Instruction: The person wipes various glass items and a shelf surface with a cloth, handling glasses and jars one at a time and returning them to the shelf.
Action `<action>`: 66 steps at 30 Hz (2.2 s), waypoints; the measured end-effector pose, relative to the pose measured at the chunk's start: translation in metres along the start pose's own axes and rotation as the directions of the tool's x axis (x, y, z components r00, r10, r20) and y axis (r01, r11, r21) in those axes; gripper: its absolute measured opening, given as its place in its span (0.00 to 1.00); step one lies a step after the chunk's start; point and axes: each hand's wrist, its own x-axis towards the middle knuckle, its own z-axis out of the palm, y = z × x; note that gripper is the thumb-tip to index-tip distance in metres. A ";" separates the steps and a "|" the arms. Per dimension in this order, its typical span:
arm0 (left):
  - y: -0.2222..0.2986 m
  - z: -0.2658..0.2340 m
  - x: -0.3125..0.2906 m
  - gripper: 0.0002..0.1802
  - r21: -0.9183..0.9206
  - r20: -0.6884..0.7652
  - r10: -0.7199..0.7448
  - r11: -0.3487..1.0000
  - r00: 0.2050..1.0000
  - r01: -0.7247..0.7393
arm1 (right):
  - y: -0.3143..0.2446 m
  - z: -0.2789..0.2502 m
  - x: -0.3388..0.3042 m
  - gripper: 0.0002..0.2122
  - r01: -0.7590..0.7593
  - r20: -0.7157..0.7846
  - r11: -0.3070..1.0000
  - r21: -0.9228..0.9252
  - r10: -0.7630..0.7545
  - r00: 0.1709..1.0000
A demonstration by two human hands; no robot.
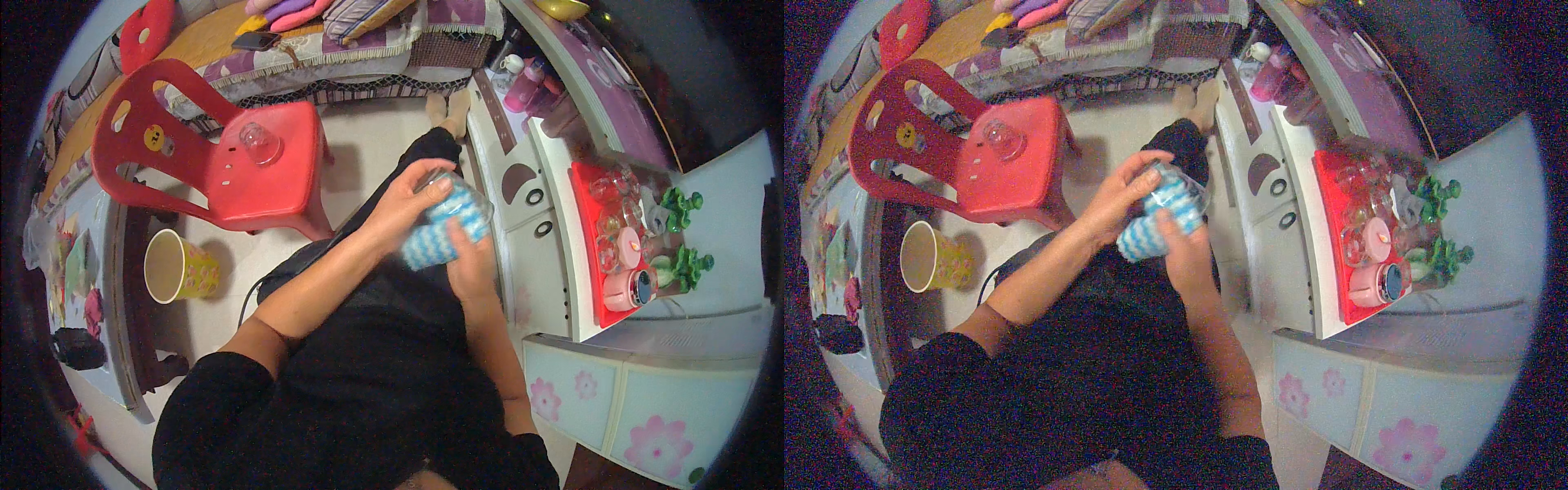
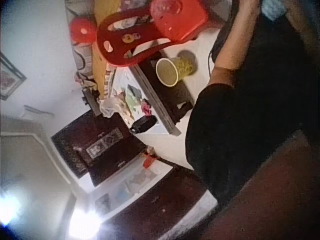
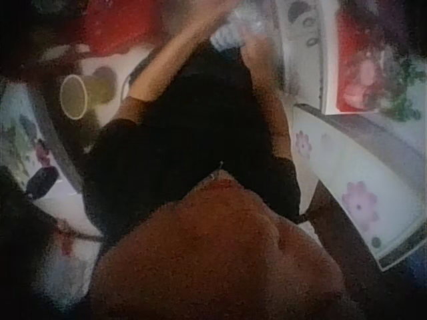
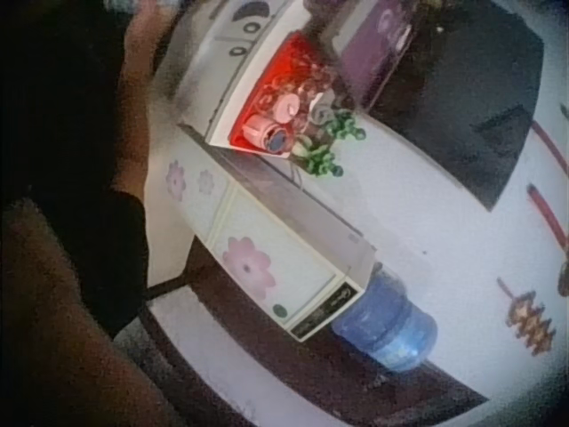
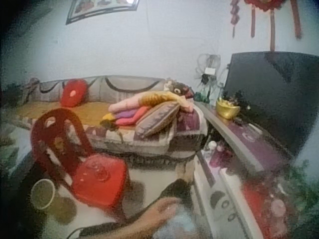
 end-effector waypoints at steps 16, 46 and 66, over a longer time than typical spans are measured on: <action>-0.004 -0.003 -0.001 0.23 -0.156 -0.010 -0.147 0.977 0.989 0.144 | 0.019 0.001 0.003 0.32 0.371 0.222 0.595 -0.713 -0.310 0.924; -0.027 0.000 -0.005 0.14 -0.602 -0.068 -0.374 0.755 0.925 0.261 | 0.013 -0.011 0.001 0.17 0.374 0.223 0.369 -0.851 -0.391 0.893; -0.018 -0.003 -0.004 0.20 -0.600 0.095 -0.420 0.699 0.903 0.388 | 0.024 -0.007 -0.010 0.21 0.371 0.292 0.461 -0.806 -0.235 0.927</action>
